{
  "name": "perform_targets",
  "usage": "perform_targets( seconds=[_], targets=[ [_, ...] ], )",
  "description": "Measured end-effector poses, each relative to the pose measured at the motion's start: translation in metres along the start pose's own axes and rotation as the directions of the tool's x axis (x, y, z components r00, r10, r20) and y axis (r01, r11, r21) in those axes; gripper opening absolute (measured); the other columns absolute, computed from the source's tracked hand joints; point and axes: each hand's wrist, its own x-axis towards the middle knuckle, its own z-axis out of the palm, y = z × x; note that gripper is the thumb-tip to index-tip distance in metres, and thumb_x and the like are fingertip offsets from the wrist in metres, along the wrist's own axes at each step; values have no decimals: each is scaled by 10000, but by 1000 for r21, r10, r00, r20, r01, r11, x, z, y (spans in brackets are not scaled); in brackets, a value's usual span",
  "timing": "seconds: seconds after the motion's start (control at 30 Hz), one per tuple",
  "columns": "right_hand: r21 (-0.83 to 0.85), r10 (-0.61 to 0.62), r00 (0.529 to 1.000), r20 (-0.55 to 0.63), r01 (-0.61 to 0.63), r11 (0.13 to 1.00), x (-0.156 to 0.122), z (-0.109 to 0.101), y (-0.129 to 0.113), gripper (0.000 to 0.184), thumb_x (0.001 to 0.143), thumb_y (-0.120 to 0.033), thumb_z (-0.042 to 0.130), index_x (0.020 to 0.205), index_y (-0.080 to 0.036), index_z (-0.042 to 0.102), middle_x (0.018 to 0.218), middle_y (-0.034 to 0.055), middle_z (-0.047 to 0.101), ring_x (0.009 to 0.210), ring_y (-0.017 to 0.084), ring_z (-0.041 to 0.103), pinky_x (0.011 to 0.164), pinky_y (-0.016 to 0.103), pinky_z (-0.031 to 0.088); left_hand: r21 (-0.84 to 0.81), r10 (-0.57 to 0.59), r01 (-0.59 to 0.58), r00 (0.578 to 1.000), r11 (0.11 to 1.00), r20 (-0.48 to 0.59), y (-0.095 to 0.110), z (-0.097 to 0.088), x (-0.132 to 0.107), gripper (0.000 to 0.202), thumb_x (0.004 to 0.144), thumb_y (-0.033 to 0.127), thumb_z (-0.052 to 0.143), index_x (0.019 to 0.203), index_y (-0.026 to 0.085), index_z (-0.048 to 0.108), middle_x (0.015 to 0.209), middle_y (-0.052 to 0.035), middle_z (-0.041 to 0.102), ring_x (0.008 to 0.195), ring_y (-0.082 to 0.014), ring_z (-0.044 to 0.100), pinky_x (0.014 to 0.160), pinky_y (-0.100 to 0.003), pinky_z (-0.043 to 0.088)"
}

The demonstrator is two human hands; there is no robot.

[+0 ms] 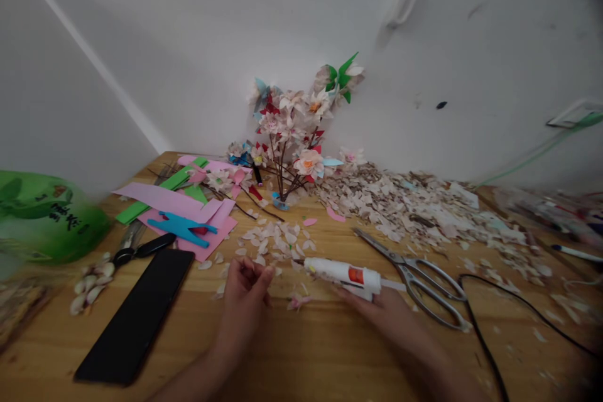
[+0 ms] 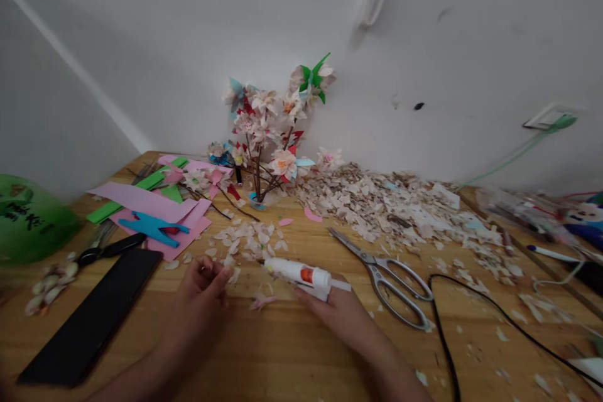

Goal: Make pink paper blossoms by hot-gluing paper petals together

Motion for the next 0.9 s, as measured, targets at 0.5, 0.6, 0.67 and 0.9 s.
perform_targets(
  seconds=[0.5,0.6,0.67,0.9],
  targets=[
    [-148,91,956,-278,-137,979,32,-31,71,306,639,-454,668,771,-180,701,720,40,702,659,255,630,608,364,497,-8,-32,33,999,999,24,3,-1,2,494,508,435,759,667,219,344,519,119,474,351,-32,372,288,-140,362],
    [-91,12,892,-452,-59,994,28,-38,64,287,600,-414,695,784,-199,650,830,47,671,731,244,614,649,365,489,3,-24,24,999,1000,30,2,-1,2,485,524,450,745,668,219,344,532,122,459,339,-24,358,276,-136,350],
    [-51,-68,731,-679,45,998,22,-44,54,300,631,-412,663,853,-225,590,901,48,620,792,233,586,706,387,476,8,-21,21,999,1000,29,1,-1,2,474,541,452,735,672,219,344,543,123,451,336,-20,352,270,-131,341],
    [-385,-484,623,-615,299,873,-2,-15,15,114,760,-224,599,854,-234,535,755,12,576,677,181,569,645,326,473,35,-17,16,999,999,45,-5,0,0,435,590,440,705,684,219,342,559,122,456,332,-11,340,265,-117,312]
  ],
)
